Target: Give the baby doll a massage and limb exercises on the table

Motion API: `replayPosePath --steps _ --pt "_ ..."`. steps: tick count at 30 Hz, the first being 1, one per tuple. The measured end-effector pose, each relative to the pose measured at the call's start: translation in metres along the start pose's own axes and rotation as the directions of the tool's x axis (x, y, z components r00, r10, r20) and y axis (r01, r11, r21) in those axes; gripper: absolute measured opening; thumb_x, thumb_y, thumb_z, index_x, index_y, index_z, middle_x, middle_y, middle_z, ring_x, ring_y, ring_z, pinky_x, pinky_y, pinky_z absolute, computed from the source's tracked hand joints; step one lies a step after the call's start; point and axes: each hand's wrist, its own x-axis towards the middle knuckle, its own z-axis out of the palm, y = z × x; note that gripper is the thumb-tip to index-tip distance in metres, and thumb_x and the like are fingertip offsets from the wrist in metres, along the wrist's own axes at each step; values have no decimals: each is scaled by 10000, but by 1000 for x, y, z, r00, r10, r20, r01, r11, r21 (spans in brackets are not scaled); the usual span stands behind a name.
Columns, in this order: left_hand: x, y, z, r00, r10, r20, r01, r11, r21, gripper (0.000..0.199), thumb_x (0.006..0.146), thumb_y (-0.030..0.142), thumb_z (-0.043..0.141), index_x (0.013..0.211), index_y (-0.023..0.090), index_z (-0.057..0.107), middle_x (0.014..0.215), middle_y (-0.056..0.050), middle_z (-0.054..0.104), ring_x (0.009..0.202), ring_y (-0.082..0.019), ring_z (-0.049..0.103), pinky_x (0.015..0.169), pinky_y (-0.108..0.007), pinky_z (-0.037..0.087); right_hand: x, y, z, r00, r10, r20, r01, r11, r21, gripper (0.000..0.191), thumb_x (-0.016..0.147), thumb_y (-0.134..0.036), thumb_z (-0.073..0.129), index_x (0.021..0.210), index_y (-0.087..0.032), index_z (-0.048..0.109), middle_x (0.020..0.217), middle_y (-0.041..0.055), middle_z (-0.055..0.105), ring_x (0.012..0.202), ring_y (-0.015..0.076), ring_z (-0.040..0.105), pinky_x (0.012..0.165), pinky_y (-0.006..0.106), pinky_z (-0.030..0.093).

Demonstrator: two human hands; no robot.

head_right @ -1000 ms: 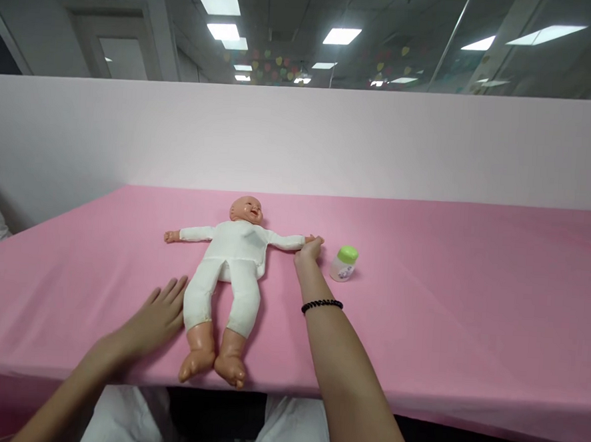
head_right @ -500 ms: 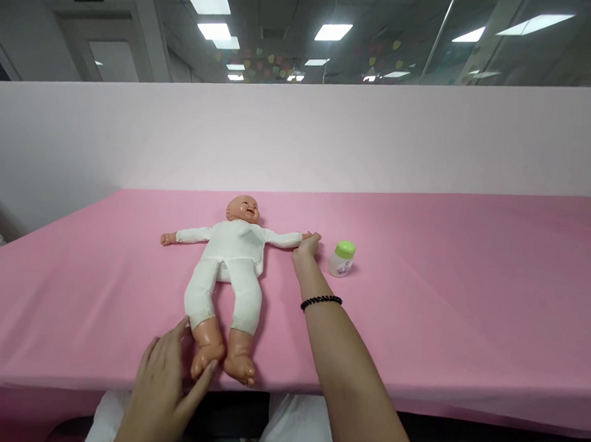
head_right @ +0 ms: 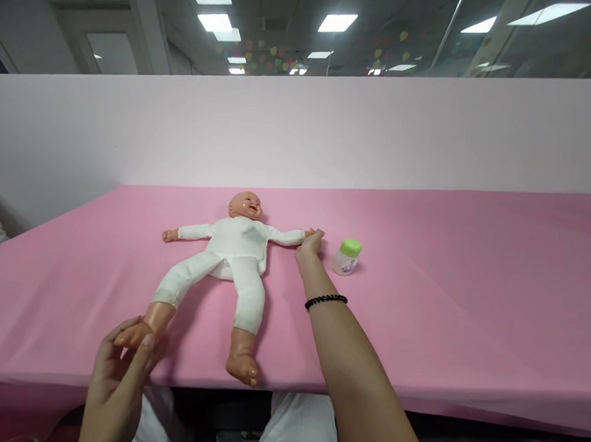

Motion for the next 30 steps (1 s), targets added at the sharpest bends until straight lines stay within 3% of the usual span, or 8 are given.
replayPosePath --steps 4,8,11,13,16,20,25,30 --pt "7 4 8 998 -23 -61 20 999 -46 521 832 551 712 1253 292 547 1228 -54 636 1010 -211 718 892 -337 621 -6 -1 0 999 -37 -19 37 999 5 186 956 -282 357 808 -230 456 749 -45 481 658 109 539 675 225 525" --pt "22 21 14 975 133 -176 -127 991 49 515 814 504 739 1251 283 579 1318 -75 629 1182 -237 663 986 -332 574 -22 -9 7 996 -90 -7 90 996 25 58 882 -171 468 870 -227 459 771 -54 502 683 98 564 703 217 532" --pt "39 42 25 948 290 -129 -274 953 129 462 844 445 714 1256 273 595 1338 -75 627 1161 -238 675 978 -344 579 -50 -20 17 948 -270 171 264 963 59 211 832 -136 591 1010 -218 513 949 -24 617 828 91 634 816 225 540" --pt "54 58 36 916 402 -3 -394 898 194 415 874 403 679 1256 266 593 1293 -72 646 1116 -234 690 937 -346 597 -75 -26 21 751 -509 420 515 850 109 303 830 -172 664 1108 -217 551 1175 28 635 1035 109 639 946 253 511" --pt "83 79 60 820 511 256 -569 775 276 342 907 321 623 1236 234 593 1211 -74 659 1038 -229 697 901 -371 603 -110 -23 23 412 -591 694 724 675 145 298 913 -310 643 1199 -244 592 1270 50 639 1188 160 603 1078 324 445" --pt "120 90 96 732 489 475 -660 681 316 286 896 196 581 1182 178 579 1125 -88 668 977 -240 681 886 -414 579 -130 -5 18 149 -482 863 890 446 95 350 976 -353 554 1317 -277 568 1322 66 639 1239 227 571 1110 421 404" --pt "133 75 120 710 457 535 -690 604 399 259 879 125 555 1137 144 562 1102 -133 657 1010 -276 642 875 -436 556 -127 4 8 -27 -291 956 987 142 71 352 994 -261 456 1324 -227 574 1303 105 655 1212 283 561 1051 477 382" --pt "128 72 114 706 487 513 -694 618 368 291 889 165 574 1180 150 556 1134 -135 650 1048 -274 643 899 -445 566 -127 3 9 -13 -314 949 982 175 72 338 1001 -286 448 1313 -221 563 1297 114 650 1203 274 565 1065 473 379"
